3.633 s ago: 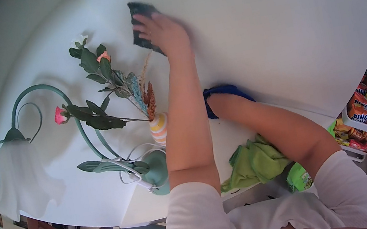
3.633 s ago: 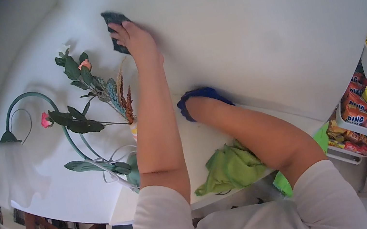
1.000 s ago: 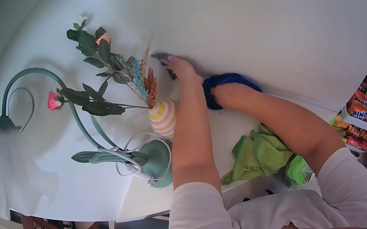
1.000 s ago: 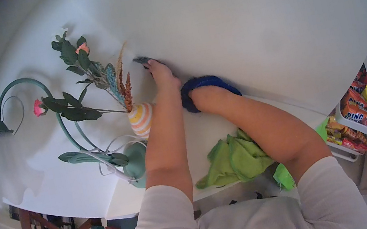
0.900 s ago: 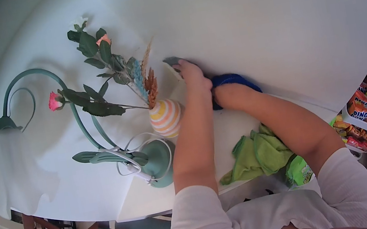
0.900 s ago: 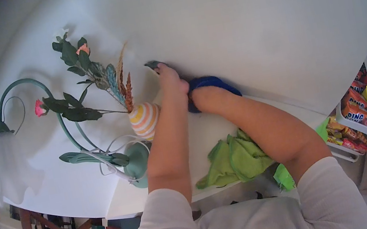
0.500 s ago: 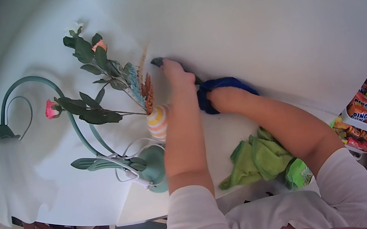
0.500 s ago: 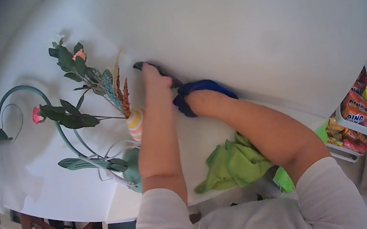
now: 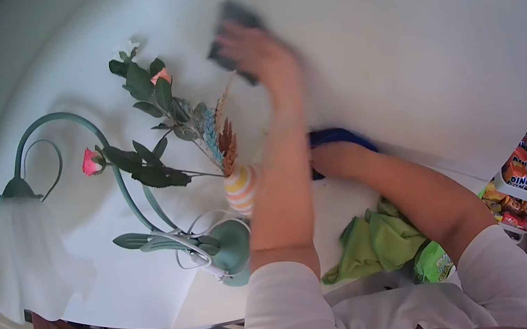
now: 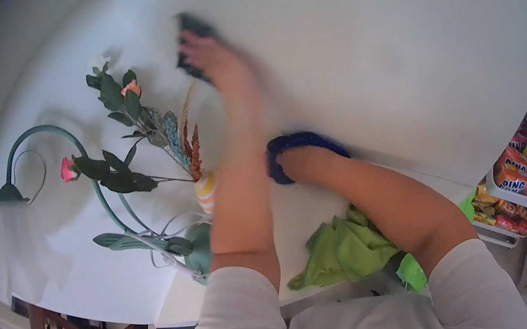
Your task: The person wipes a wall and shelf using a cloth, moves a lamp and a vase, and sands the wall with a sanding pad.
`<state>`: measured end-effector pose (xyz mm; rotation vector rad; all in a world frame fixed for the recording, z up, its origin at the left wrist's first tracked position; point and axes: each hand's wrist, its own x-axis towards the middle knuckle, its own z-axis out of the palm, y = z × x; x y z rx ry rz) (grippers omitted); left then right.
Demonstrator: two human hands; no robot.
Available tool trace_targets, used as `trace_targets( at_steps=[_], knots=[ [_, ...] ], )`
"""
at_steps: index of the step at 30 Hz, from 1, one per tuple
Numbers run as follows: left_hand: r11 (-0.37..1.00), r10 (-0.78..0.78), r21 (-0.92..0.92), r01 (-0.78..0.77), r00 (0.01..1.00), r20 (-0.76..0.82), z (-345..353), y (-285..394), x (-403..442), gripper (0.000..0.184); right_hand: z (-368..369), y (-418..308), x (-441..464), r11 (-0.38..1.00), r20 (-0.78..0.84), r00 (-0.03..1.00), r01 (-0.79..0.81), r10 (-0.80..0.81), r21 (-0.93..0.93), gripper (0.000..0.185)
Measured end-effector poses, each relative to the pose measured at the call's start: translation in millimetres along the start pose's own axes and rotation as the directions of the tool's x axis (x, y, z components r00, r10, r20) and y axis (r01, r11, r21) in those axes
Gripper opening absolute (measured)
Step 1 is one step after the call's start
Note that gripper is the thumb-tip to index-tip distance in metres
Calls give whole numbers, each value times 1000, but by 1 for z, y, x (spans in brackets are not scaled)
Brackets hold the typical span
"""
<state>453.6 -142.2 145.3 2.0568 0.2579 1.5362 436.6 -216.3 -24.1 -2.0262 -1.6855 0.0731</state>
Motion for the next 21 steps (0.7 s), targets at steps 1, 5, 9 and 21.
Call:
trace_targets(
  at_steps=[1,5,9,21],
  knots=[
    [990,-102,-99,98,994,-37,-13,-13,27,53,-29,-26,-10,981,109,979,-161,172,-103,27],
    [988,-109,-110,104,993,-48,-19,-19,30,52,-17,-20,-4,980,92,986,-123,138,-157,24],
    [982,185,-56,-178,970,158,-4,26,-65,57,-2,-1,12,993,-57,991,120,-120,10,26],
    [964,265,14,-267,961,78,-1,13,-40,59,-49,-38,-2,994,127,992,19,-5,-103,28]
  ],
)
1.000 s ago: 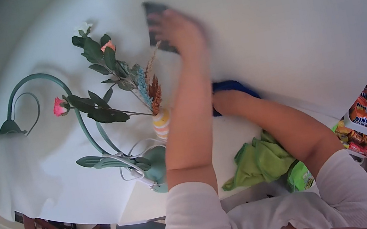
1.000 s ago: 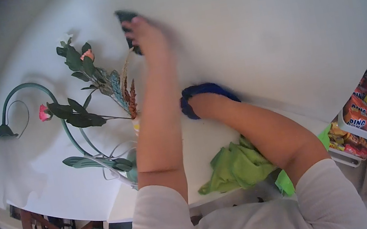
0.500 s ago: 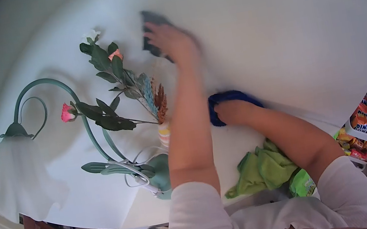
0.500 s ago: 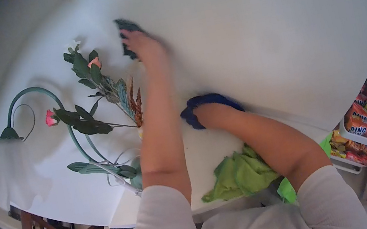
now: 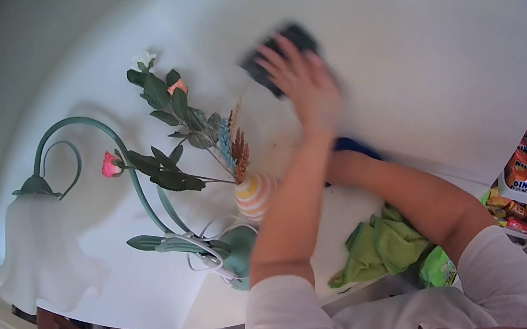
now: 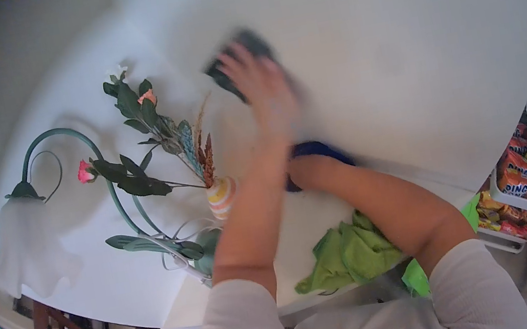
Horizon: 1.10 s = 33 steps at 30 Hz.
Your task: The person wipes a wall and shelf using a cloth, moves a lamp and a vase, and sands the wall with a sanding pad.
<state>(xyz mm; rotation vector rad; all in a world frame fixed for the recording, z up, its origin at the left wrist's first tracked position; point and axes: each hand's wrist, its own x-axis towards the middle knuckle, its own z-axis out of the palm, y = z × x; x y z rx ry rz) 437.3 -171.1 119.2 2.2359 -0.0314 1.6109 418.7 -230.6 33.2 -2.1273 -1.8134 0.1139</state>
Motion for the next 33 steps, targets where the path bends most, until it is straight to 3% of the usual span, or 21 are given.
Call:
trace_targets(
  at_steps=[2,5,7,8,10,12,13,14,16,17,20,21,22,23,25,26,28,30,31,32,33],
  knots=[
    [998,1,-57,14,965,262,-2,24,-66,60,-4,-1,-5,995,-106,992,70,-62,65,29],
    [1000,2,16,-4,995,96,6,14,-29,60,62,45,10,987,-161,986,-8,35,164,32],
    [985,-149,-91,149,989,9,-19,16,51,57,38,23,6,993,105,988,-110,114,-42,30],
    [1000,-22,1,22,999,-29,-15,-19,88,56,31,18,3,990,72,987,-140,141,-18,29],
    [997,-50,-68,43,994,-100,-30,0,102,55,28,12,-1,980,12,980,-198,198,29,29],
    [995,-62,-86,52,992,-112,-26,1,93,53,38,22,6,987,39,987,-157,158,-27,29],
    [998,60,-2,-60,995,-75,-13,-6,67,54,41,26,9,989,52,989,-137,140,-55,29],
    [997,76,-11,-76,997,-14,-6,1,30,54,37,20,3,999,-178,983,-44,40,-17,28],
    [995,71,-87,-59,987,147,-2,15,-47,57,24,2,-14,988,-600,790,153,-124,-3,27],
    [990,42,-139,-8,970,240,-5,19,-68,57,29,6,-13,992,-517,851,123,-96,19,27],
    [998,17,-68,-4,982,189,0,18,-45,58,63,36,7,998,-235,972,21,-6,62,28],
    [999,46,-28,-44,993,108,-2,12,-11,57,72,44,14,997,-135,991,-11,20,71,29],
    [999,-16,-51,20,997,69,-13,15,31,57,73,49,18,996,-39,998,-44,47,73,29],
    [995,-56,-78,59,998,33,-26,20,66,57,37,21,4,982,84,979,-187,184,19,29],
    [986,-122,-115,122,992,1,-40,31,103,56,35,18,0,984,10,985,-174,173,27,29],
    [996,-58,-64,56,998,-18,-37,29,97,57,36,17,-1,986,-29,986,-165,166,31,29],
    [995,90,40,-88,995,-54,-16,22,73,59,88,60,23,995,-211,975,56,-73,-83,26],
    [946,315,52,-319,947,64,0,36,-3,60,127,85,48,990,-312,950,-76,34,-122,26],
    [951,299,2,-308,927,225,-2,47,-47,60,139,91,54,948,-323,909,-307,265,-86,27],
    [957,283,-47,-287,881,379,-3,54,-73,61,140,92,53,924,-300,889,-379,346,-57,28],
    [960,275,-51,-276,889,365,-2,55,-71,59,141,94,51,893,-275,863,-449,424,-32,29]
  ],
)
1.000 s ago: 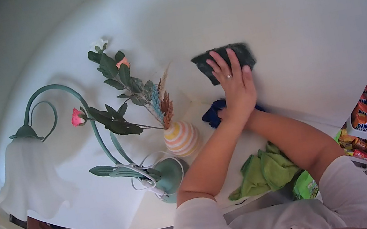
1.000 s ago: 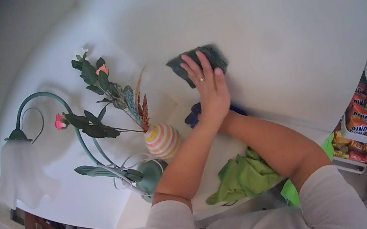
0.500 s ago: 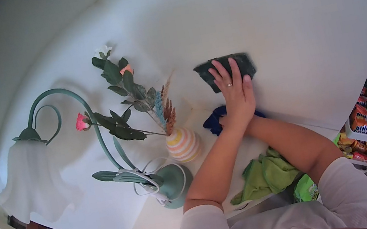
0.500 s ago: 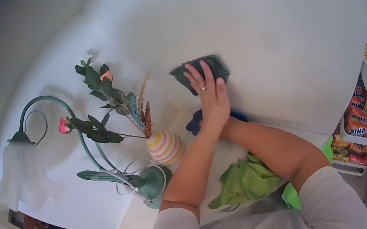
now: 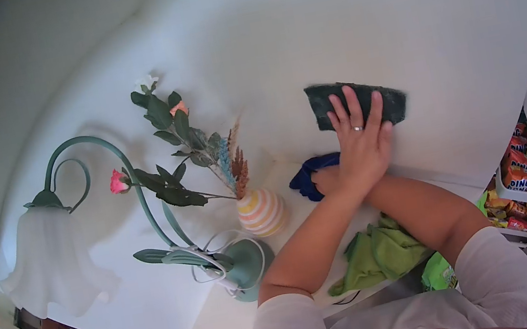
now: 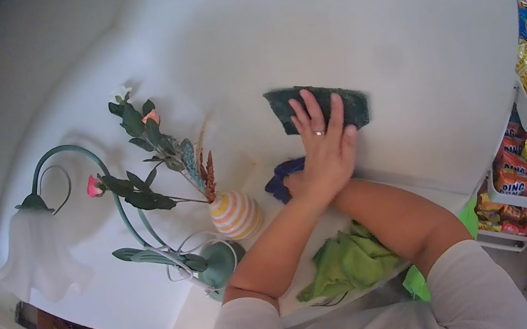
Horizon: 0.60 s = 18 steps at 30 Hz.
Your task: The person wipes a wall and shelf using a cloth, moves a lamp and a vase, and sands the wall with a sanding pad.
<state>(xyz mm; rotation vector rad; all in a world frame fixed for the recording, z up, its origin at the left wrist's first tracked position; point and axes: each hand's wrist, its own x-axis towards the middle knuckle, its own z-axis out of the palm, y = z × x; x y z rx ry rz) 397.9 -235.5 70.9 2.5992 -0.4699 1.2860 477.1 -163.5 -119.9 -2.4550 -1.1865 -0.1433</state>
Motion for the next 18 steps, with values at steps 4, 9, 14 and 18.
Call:
trace_targets(
  at_steps=[4,9,14,18],
  knots=[
    [995,-79,34,94,947,-312,-32,-31,85,56,-62,-16,-23,938,155,936,284,-316,198,28],
    [975,-221,-77,208,882,-417,-78,-41,145,56,-131,-39,-52,938,188,930,275,-315,211,31],
    [993,74,103,-53,974,-213,-14,-18,36,53,-133,-39,-50,803,-240,773,593,-588,-59,42],
    [955,159,248,-163,987,38,-36,-34,26,57,-152,-42,-55,791,-384,699,587,-603,-174,51]
  ],
)
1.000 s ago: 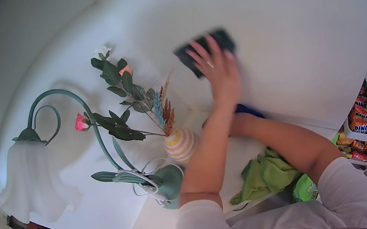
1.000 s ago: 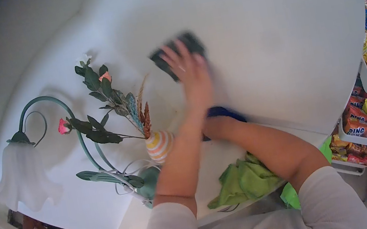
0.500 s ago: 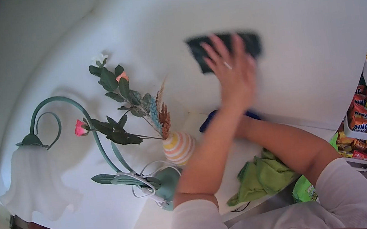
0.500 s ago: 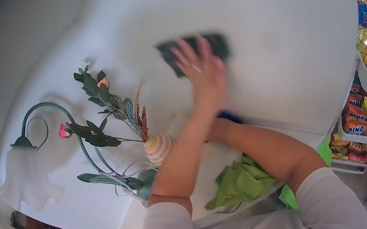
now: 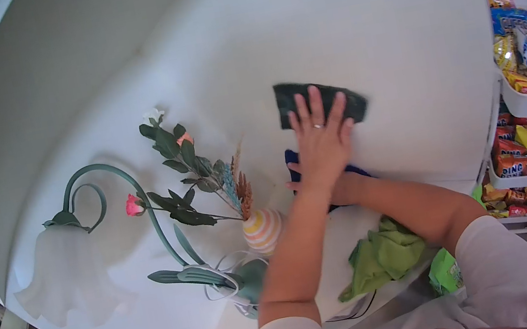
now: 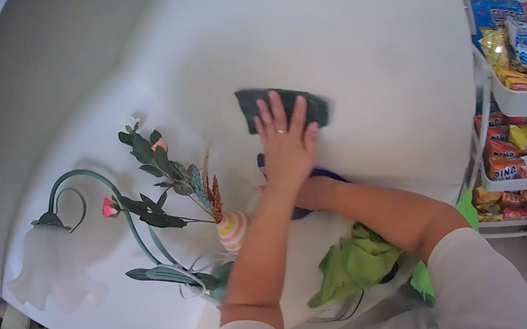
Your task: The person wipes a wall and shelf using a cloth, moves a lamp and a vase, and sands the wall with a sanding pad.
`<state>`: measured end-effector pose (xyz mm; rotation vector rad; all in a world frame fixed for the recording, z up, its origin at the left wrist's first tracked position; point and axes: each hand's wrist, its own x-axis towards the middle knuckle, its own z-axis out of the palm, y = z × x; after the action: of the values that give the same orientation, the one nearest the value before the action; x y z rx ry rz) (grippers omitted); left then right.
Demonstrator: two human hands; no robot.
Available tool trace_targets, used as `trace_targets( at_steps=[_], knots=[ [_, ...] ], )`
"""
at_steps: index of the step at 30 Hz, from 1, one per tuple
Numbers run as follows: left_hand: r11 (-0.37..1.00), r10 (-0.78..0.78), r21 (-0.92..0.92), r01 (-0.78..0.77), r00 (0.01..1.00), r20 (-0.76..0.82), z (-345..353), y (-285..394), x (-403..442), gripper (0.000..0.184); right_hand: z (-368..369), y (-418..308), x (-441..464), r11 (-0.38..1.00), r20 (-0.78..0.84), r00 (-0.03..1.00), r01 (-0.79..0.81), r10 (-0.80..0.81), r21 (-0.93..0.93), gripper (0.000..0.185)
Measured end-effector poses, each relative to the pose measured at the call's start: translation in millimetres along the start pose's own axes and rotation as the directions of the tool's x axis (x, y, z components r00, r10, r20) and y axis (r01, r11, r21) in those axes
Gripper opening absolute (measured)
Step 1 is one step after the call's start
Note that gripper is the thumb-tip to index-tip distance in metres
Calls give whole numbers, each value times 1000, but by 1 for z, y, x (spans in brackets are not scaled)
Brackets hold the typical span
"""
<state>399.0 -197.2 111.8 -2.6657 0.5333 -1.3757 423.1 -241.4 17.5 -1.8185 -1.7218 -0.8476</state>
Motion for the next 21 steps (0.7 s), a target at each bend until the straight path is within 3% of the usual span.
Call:
trace_targets(
  at_steps=[2,4,5,7,8,9,10,11,12,13,16,19,21],
  knots=[
    [994,-91,46,99,985,-145,-6,-27,22,57,-13,-11,-5,966,407,897,-236,174,107,47],
    [954,-297,-131,268,893,-337,-17,-55,66,58,-40,-18,-13,915,605,749,-395,269,83,43],
    [893,-437,-244,377,857,-272,-40,-41,87,55,-66,-28,-17,906,623,720,-422,304,45,41],
    [956,-291,-125,264,904,-315,-46,-14,113,56,-105,-36,-22,890,651,666,-454,364,-33,39],
    [990,-142,-52,133,941,-307,-42,9,112,55,-86,-15,-53,959,649,708,-169,277,-226,39],
    [1000,7,26,0,958,-287,-36,33,100,53,-67,8,-87,910,671,719,136,181,-391,39],
    [998,40,-32,-48,979,-200,-31,50,81,51,-95,-1,-93,886,574,676,-389,461,-253,36],
    [992,77,-94,-87,991,-107,-26,60,59,49,-134,-19,-94,599,534,491,-800,688,-36,34],
    [984,99,-134,-114,989,-113,-14,60,38,45,-167,-20,-90,871,301,818,-474,491,-132,32],
    [975,120,-175,-139,986,-113,1,56,18,43,-192,-17,-87,946,106,986,-88,127,-313,31],
    [975,45,-218,-42,999,5,10,28,-21,42,-218,-15,-110,958,8,997,-76,81,-278,27],
    [965,-52,-261,28,995,-88,1,19,-28,38,-244,-11,-106,919,-213,938,-322,275,-229,26],
    [868,-209,-480,124,970,-127,-1,25,-26,33,-272,-8,-79,871,-398,859,-434,322,-231,25]
  ],
)
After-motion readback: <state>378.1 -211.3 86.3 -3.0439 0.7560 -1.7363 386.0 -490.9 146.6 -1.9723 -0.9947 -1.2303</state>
